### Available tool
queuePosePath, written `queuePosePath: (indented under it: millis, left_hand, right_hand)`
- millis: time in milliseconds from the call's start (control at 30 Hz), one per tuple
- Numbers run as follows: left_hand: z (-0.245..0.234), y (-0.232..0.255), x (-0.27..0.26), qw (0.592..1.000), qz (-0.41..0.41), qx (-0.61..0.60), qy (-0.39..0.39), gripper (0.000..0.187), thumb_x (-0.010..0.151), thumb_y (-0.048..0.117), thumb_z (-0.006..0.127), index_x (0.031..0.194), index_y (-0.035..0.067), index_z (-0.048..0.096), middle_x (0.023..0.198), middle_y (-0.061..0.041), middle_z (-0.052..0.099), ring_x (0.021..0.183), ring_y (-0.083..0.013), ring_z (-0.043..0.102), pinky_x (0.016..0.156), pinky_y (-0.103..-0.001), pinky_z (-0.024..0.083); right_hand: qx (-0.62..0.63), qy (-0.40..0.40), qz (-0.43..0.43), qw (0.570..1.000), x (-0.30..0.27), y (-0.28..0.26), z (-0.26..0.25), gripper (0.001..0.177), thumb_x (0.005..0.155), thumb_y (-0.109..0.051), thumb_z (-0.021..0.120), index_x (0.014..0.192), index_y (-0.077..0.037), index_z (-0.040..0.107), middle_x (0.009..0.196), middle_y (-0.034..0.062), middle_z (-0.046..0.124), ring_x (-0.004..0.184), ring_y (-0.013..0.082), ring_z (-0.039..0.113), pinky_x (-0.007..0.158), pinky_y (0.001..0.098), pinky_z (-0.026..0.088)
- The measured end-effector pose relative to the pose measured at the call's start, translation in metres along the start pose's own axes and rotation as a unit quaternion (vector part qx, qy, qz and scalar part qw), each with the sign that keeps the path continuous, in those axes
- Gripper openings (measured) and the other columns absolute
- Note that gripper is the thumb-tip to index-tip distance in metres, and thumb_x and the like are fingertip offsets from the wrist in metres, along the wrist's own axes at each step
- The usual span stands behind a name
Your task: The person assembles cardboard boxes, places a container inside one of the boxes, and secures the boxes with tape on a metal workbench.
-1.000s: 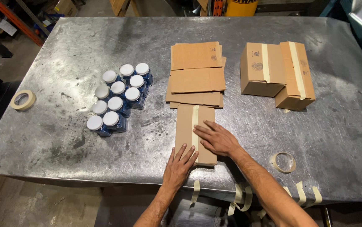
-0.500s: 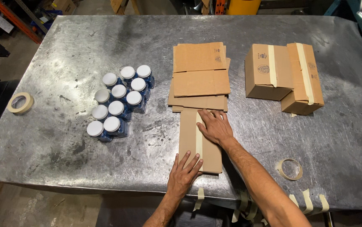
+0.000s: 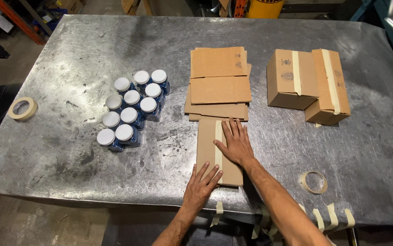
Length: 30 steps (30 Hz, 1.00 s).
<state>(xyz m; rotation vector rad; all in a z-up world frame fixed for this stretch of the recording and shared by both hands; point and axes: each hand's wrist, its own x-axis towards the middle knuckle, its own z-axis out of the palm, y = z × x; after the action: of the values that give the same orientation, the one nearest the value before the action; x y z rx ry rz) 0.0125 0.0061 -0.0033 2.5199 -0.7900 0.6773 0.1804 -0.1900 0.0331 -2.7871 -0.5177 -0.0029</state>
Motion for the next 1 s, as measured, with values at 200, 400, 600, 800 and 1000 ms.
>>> queuePosePath:
  millis: [200, 400, 600, 800, 1000]
  left_hand:
    - [-0.005, 0.003, 0.003, 1.000, 0.006, -0.007, 0.009, 0.054, 0.102, -0.006, 0.067, 0.153, 0.010, 0.063, 0.162, -0.011, 0.062, 0.154, -0.0436, 0.051, 0.123, -0.075, 0.035]
    - [-0.016, -0.005, 0.008, 0.998, 0.002, -0.056, -0.008, 0.050, 0.096, 0.034, 0.091, 0.129, 0.006, 0.064, 0.138, -0.021, 0.063, 0.148, -0.0419, 0.056, 0.121, -0.066, 0.043]
    - [-0.070, -0.022, 0.081, 0.955, -0.131, -0.167, -0.209, 0.040, 0.112, 0.040, 0.048, 0.109, 0.008, 0.072, 0.111, -0.010, 0.078, 0.104, -0.0235, 0.069, 0.105, -0.049, 0.051]
    - [0.017, -0.109, 0.148, 0.993, -0.097, -0.032, -0.060, 0.039, 0.098, 0.035, 0.070, 0.130, 0.012, 0.070, 0.142, -0.015, 0.066, 0.133, -0.0371, 0.059, 0.109, -0.054, 0.046]
    - [0.051, -0.153, 0.186, 0.922, -0.217, -0.100, -0.304, 0.074, 0.102, 0.060, 0.060, 0.160, 0.015, 0.053, 0.156, -0.019, 0.058, 0.142, -0.0460, 0.050, 0.117, -0.062, 0.043]
  right_hand:
    - [0.097, 0.006, 0.096, 0.991, -0.075, -0.029, -0.003, 0.106, 0.098, -0.074, 0.058, 0.178, -0.023, 0.012, 0.187, 0.0133, 0.005, 0.171, 0.0403, 0.001, 0.134, 0.0601, 0.006]
    - [0.150, 0.078, 0.162, 0.972, -0.125, -0.053, 0.007, 0.099, 0.095, -0.064, 0.067, 0.176, -0.025, 0.025, 0.183, 0.0155, 0.023, 0.167, 0.0406, 0.022, 0.129, 0.0597, 0.026]
    - [0.232, 0.061, 0.228, 0.944, -0.164, -0.076, 0.016, 0.095, 0.085, -0.072, 0.064, 0.168, -0.037, 0.033, 0.187, 0.0059, 0.008, 0.165, 0.0366, 0.031, 0.087, 0.0576, 0.074]
    - [0.208, 0.208, 0.092, 0.951, -0.179, -0.062, 0.049, 0.083, 0.091, -0.038, 0.089, 0.163, -0.022, 0.050, 0.176, 0.0258, 0.030, 0.162, 0.0423, 0.040, 0.118, 0.0481, 0.051]
    - [0.392, 0.162, 0.505, 0.752, -0.189, -0.097, 0.049, 0.114, 0.077, -0.053, 0.088, 0.166, -0.015, 0.029, 0.157, 0.0156, 0.042, 0.113, 0.0292, 0.072, 0.108, 0.0459, 0.055]
